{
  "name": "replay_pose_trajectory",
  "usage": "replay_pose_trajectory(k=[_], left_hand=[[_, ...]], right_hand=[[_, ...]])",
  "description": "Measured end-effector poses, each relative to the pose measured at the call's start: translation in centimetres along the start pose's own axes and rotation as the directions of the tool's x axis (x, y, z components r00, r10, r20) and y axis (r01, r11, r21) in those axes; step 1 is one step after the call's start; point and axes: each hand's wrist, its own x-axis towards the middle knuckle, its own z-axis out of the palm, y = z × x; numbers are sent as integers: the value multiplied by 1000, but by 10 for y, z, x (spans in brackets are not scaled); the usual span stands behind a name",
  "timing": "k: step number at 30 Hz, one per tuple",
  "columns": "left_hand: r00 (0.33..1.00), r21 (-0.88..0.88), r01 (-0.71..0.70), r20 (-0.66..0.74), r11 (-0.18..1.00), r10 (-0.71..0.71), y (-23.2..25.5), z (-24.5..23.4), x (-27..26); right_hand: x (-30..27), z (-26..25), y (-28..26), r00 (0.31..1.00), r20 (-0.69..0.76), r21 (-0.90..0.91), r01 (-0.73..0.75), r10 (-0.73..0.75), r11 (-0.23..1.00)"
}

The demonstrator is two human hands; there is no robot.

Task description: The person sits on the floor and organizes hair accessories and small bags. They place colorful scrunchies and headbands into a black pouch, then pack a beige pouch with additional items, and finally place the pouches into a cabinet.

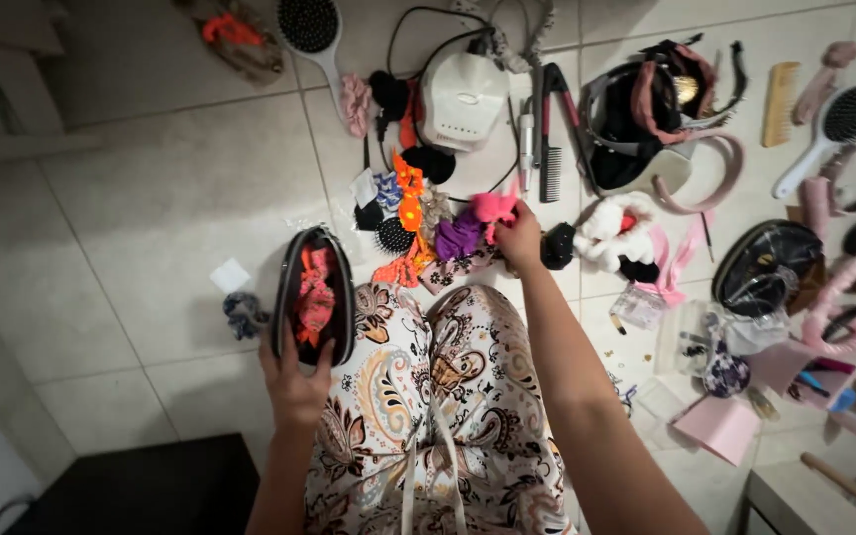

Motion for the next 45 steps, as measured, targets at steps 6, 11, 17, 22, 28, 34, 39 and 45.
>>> replay_pose_trajectory(k=[6,11,17,22,28,34,39,45], left_hand=[[998,41,63,-3,997,-62,16,-15,-17],[995,23,100,10,995,-100,20,-8,-9],[994,-65,-78,75,995,83,25,6,-12],[954,-87,-285,72,954,292,4,7,-35],[953,-126,-297,23,947,302,5,-17,-34],[998,-149,-60,-6,987,59,-36,-27,-16],[990,199,-123,-49,972,136,-49,-41,-1],[999,150,-34,-28,988,38,-54,-52,0]], right_hand=[[12,-28,-12,987,-140,-183,-101,76,978],[-48,-109,-19,910,-364,231,294,-198,927],[-161,-94,-132,918,-34,602,335,-396,725],[-199,35,-230,671,441,-49,681,-596,730],[-237,110,-253,758,534,-754,627,-375,194],[-218,28,-239,841,72,-195,540,-537,819],[-145,121,-91,983,-41,-200,168,-180,965],[-126,139,-41,984,115,-320,163,-133,933]])
